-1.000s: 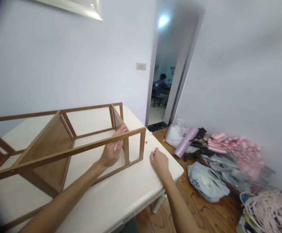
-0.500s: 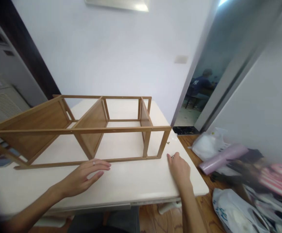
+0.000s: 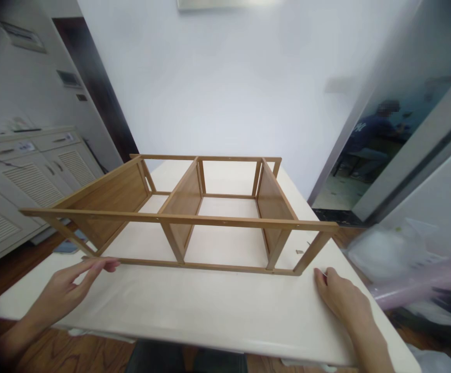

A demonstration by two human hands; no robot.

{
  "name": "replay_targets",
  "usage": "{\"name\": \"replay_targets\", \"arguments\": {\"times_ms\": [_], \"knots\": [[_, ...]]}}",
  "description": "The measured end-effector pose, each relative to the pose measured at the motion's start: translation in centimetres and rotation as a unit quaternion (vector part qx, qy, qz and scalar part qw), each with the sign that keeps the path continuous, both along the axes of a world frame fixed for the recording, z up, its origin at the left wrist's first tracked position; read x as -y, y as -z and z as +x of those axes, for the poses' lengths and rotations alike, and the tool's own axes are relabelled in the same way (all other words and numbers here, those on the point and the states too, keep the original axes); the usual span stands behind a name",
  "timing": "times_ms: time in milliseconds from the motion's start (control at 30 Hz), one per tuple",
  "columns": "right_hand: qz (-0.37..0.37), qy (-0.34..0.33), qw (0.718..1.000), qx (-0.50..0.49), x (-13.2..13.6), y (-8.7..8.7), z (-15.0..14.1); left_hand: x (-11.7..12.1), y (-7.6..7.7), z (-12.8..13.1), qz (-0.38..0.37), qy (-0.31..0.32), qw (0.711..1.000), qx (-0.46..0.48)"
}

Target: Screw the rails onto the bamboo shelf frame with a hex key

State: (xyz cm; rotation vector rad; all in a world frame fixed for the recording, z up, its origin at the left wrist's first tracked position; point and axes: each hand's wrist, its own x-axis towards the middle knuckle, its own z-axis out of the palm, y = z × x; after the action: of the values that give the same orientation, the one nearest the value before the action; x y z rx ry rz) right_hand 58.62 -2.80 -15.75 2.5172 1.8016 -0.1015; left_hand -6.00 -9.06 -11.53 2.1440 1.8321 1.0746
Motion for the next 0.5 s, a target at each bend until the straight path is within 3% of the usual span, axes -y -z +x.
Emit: {"name": "replay_targets", "arguments": {"times_ms": [333,433,500], "knots": [[-0.003,0.021,0.997,-0.08,-2.6,-0.5,1.5,-1.7,-0.6,-2.6,0.055,0.006,0.998,0.006],[0.068,0.06,0.987,-0.134,-1.0,-1.0,1.0,-1.6,0.1,-3.2,0.125,-0.022,0.992,-0.002],[0.177,0.062,0.966,-0.18,0.5,-1.3,0.2,-1.8,1.0,-3.9,0.196,-0.078,0.978,0.007]]}}
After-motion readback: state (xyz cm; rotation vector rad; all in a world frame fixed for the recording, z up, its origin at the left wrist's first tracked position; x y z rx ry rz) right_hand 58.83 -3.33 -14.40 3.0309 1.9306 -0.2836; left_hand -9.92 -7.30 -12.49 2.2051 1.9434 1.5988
